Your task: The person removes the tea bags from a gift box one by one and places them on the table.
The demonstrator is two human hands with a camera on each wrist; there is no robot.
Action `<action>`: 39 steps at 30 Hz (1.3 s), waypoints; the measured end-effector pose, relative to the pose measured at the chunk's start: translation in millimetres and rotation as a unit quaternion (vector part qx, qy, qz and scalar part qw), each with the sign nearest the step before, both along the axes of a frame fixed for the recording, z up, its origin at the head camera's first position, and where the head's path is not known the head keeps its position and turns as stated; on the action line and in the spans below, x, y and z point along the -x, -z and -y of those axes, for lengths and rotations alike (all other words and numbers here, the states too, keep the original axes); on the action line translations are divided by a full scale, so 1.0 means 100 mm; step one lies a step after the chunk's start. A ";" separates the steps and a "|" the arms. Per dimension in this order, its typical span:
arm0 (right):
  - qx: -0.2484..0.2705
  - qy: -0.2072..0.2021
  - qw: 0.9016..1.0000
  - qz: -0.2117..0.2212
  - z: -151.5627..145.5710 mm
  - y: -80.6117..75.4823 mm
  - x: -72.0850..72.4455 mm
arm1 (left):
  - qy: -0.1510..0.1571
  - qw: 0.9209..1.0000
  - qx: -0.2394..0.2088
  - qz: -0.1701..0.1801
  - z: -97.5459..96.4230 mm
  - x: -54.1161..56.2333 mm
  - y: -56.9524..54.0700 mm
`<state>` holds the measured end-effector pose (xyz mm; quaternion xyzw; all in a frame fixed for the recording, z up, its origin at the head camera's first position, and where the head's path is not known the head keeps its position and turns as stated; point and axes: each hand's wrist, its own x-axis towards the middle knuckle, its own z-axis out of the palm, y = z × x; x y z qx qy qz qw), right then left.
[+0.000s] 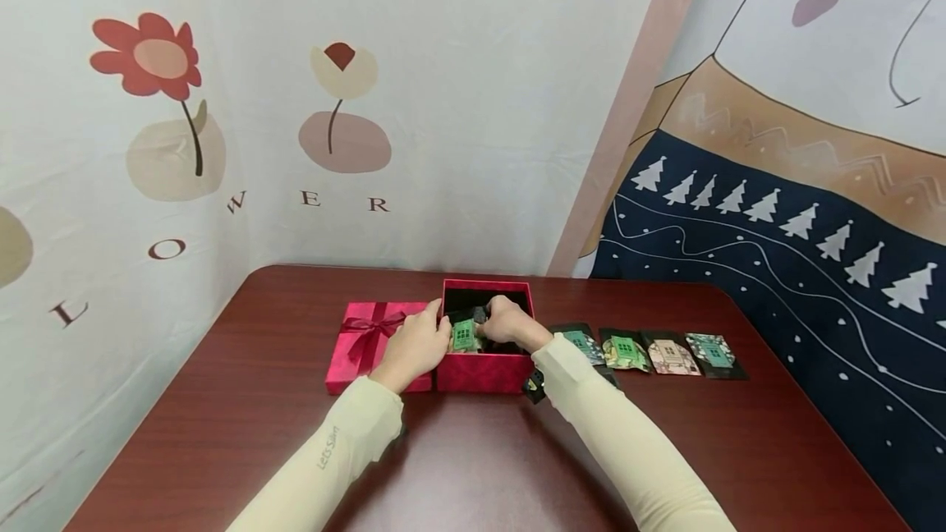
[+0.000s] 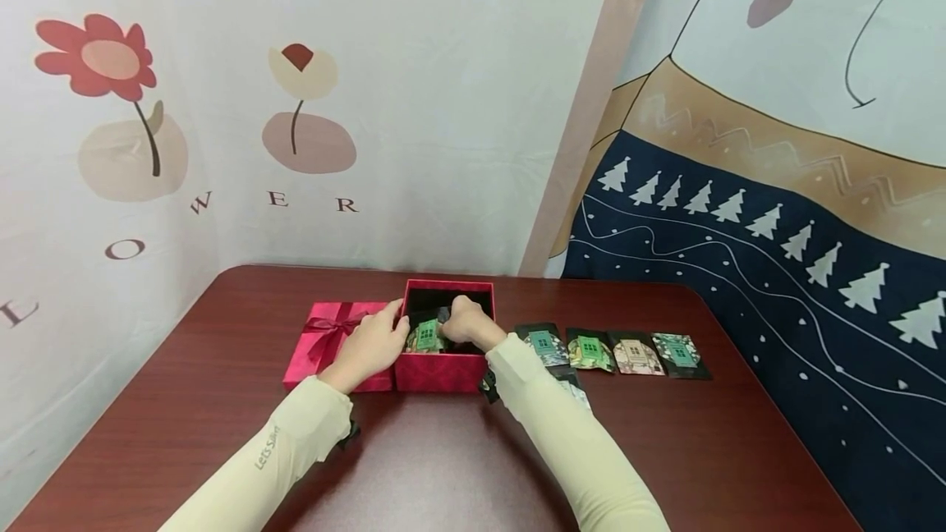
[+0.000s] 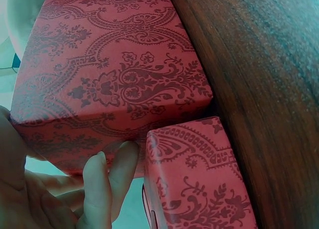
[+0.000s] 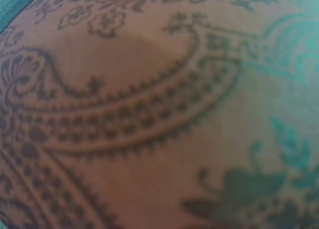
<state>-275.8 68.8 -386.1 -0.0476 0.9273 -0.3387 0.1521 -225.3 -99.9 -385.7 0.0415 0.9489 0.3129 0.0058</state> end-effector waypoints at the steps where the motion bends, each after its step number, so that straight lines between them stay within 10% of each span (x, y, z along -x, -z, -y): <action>1: 0.004 0.002 1.000 0.002 0.00 0.00 0.00 | 0.000 1.000 0.000 -0.002 0.00 0.00 0.00; 39: 0.019 0.008 0.999 -0.038 0.00 -0.04 -0.05 | -0.007 1.000 0.012 -0.007 -0.01 0.02 0.01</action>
